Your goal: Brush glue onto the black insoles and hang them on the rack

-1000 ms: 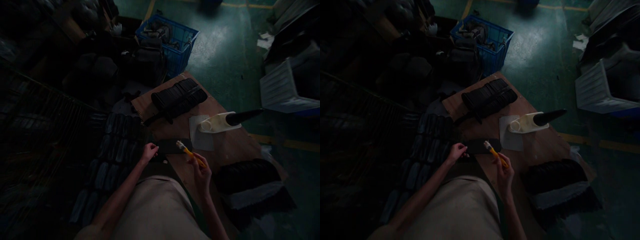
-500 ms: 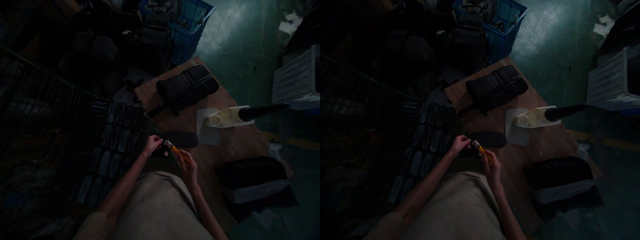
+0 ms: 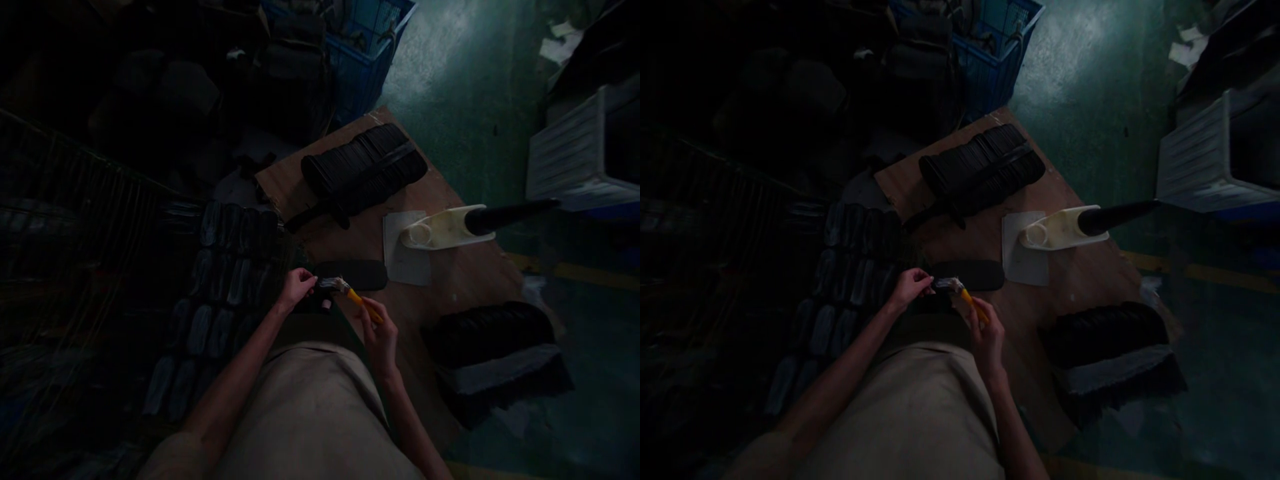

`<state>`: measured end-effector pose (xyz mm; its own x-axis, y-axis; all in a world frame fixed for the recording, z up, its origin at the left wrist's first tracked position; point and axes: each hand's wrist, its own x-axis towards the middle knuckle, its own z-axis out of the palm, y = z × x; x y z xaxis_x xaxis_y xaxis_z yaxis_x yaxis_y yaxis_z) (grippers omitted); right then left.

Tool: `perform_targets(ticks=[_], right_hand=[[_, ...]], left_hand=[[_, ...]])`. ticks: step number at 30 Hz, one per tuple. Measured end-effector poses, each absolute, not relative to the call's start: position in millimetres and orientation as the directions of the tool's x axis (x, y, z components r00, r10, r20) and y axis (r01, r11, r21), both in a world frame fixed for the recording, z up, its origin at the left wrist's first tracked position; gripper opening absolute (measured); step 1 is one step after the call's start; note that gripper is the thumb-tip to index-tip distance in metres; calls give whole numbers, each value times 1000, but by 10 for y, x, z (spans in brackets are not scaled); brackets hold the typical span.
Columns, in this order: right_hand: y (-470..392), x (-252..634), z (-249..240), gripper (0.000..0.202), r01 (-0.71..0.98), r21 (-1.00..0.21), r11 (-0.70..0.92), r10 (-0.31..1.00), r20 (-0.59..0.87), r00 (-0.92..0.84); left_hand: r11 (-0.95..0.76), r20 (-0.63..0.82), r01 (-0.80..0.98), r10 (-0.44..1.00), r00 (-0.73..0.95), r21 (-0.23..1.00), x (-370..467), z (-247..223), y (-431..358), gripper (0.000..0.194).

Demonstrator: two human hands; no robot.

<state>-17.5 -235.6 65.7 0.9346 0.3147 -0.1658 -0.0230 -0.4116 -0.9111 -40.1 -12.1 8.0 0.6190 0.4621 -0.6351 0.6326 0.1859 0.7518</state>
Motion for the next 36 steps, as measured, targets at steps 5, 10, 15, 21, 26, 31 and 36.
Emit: perform_targets(ticks=[5,10,15,21,26,31,36], right_hand=[[-2777,-8,699,30,-56,-872,-486,131,-136,982],[-2913,83,700,29,104,-770,-629,124,32,992],[-2627,-36,737,22,401,-620,-675,396,155,905],[-2539,37,787,22,403,-612,-680,378,177,909],[-2554,194,704,23,392,-429,-814,333,209,919],[-2241,-10,672,22,474,-522,-709,471,149,870],[-1915,-211,670,23,418,-749,-514,554,82,829]], left_hand=[[189,-630,624,458,628,758,-391,93,-111,15],[161,-623,629,455,637,761,-398,105,-94,13],[137,-601,613,445,664,778,-412,89,-76,18],[123,-610,626,429,666,770,-404,75,-65,14],[104,-616,639,420,667,762,-389,69,-53,11],[52,-589,624,400,702,780,-387,48,-28,11],[35,-578,612,373,726,790,-403,13,-1,11]])
